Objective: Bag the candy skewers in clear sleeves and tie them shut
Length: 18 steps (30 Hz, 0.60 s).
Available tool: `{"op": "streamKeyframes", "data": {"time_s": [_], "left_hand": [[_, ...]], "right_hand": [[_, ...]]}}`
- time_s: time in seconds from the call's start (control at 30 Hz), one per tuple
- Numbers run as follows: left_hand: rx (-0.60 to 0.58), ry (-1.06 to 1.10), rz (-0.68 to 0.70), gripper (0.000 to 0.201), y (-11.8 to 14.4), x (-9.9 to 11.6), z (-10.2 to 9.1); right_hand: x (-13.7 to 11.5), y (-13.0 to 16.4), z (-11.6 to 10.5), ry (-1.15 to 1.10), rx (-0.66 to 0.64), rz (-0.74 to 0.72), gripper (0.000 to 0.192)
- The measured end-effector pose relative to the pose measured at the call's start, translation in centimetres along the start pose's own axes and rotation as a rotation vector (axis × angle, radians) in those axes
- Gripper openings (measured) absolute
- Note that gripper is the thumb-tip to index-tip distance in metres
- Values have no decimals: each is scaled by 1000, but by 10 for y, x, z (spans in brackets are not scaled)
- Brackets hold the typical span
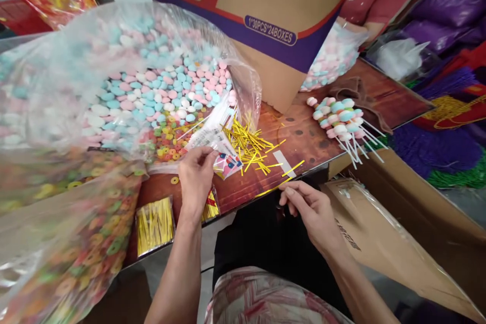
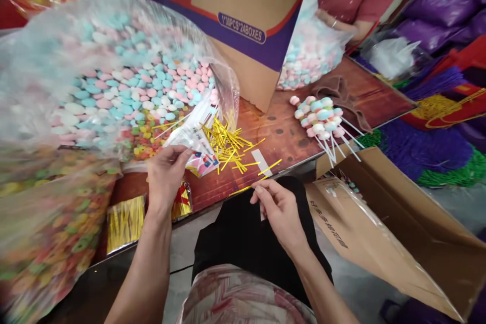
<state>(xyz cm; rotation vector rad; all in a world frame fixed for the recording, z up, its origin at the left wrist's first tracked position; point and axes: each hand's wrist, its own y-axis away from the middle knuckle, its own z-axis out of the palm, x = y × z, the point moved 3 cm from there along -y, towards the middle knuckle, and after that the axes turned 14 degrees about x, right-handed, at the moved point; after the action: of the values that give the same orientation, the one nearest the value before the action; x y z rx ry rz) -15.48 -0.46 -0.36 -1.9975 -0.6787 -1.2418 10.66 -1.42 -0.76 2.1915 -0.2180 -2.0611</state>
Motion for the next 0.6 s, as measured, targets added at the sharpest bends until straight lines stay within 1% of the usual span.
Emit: {"op": "streamKeyframes", "data": {"time_s": [0.03,0.07,0.13,0.2,0.23,0.27,0.3,0.37,0.4,0.43,0.47,0.5,0.53,0.57,0.6], "left_hand": [[18,84,-18,12,5,6,-1],[11,158,-32,14,11,14,1],[-56,250,-30,14,25,32,9],[-147,310,-18,12,40,49,22],[-169,340,-21,11,48,56,28],[-162,366,-28,11,56,60,32],[-128,388,-46,11,63,63,35],[-65,419,-129,15,79,63,39],[-88,431,-205,20,87,62,42],[-198,451,-308,27,96,60,47],[-371,486,-435,35,106,59,55],[-508,541,-592,39,114,58,62],[-597,616,-737,41,120,59,69],[-647,701,-871,43,123,61,76],[-653,788,-988,43,123,64,84]], "right_hand": [[-4,-2,5,-2,-6,-26,21],[-9,-4,11,-12,-15,-45,22],[-20,-9,27,-57,-42,-57,23],[-28,-15,42,-143,-72,-51,23],[-31,-18,46,-197,-57,-57,21],[-32,-21,47,-241,-29,-64,19],[-33,-24,45,-273,14,-76,18],[-30,-29,34,-304,116,-104,18],[-28,-30,26,-312,163,-118,19],[-27,-32,18,-319,202,-130,20],[-27,-32,9,-323,230,-142,21],[-27,-32,2,-319,248,-153,22],[-27,-32,-4,-305,257,-162,23],[-28,-32,-9,-283,261,-173,25],[-29,-32,-13,-257,266,-184,27]]}}
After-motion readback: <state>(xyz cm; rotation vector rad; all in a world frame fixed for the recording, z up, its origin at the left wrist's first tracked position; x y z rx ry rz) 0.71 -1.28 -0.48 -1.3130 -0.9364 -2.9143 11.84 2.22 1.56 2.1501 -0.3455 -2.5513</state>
